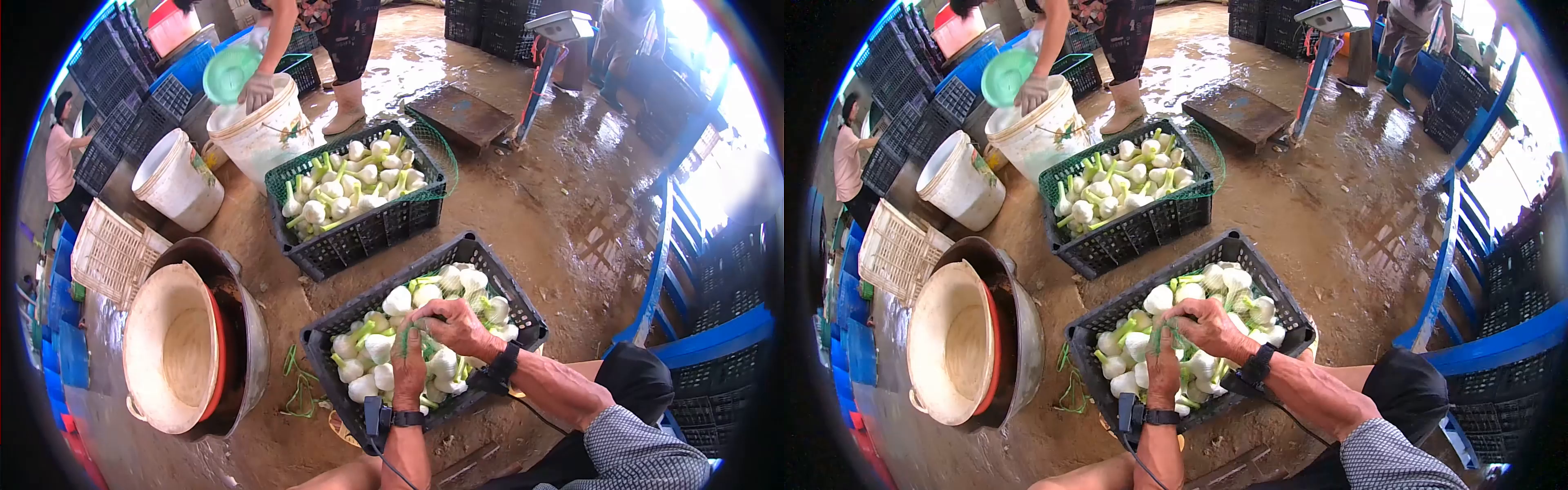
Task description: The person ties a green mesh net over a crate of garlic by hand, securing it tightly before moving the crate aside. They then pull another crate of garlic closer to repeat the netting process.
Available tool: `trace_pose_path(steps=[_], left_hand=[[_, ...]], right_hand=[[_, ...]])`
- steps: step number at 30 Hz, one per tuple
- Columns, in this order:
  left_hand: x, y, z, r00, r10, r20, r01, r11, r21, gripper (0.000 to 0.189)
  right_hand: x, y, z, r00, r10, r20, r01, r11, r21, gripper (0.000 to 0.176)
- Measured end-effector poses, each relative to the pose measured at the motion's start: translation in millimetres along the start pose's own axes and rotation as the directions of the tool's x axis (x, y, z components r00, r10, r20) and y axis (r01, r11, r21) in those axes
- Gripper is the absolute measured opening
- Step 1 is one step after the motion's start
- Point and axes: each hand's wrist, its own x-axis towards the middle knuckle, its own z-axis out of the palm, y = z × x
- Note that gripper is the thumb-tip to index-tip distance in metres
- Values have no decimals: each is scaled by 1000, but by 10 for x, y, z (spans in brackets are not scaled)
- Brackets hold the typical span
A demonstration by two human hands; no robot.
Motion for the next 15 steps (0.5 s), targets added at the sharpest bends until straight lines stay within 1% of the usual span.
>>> trace_pose_path(steps=[1, 3, 7, 9, 10, 12, 15], left_hand=[[3, 20, 8, 1000, 1, 4, -1, 1000, 1, 44], [-22, 71, 13, 999, -25, 30, 23, 999, 47, 42], [-20, 43, 25, 997, -16, 76, 6, 993, 121, 41], [-14, 76, 42, 991, 92, 94, -105, 984, 141, 41], [-24, 91, 40, 991, 93, 94, -106, 984, 144, 41], [-50, 112, 32, 994, 43, 97, -60, 981, 182, 43], [-73, 107, 22, 992, 13, 123, -33, 987, 159, 47]], right_hand=[[9, 9, -21, 1000, 0, -4, 0, 1000, 0, 18], [20, 4, -51, 1000, -18, 5, 17, 998, 65, 18], [36, -20, -65, 1000, 22, 7, -23, 999, 40, 17], [45, -12, -34, 999, 27, 19, -28, 998, 63, 16], [52, -8, -39, 999, 26, 19, -27, 998, 65, 16], [69, -4, -66, 999, 24, 40, -26, 999, 33, 14], [94, -22, -69, 997, 3, 83, -6, 1000, 30, 15]])
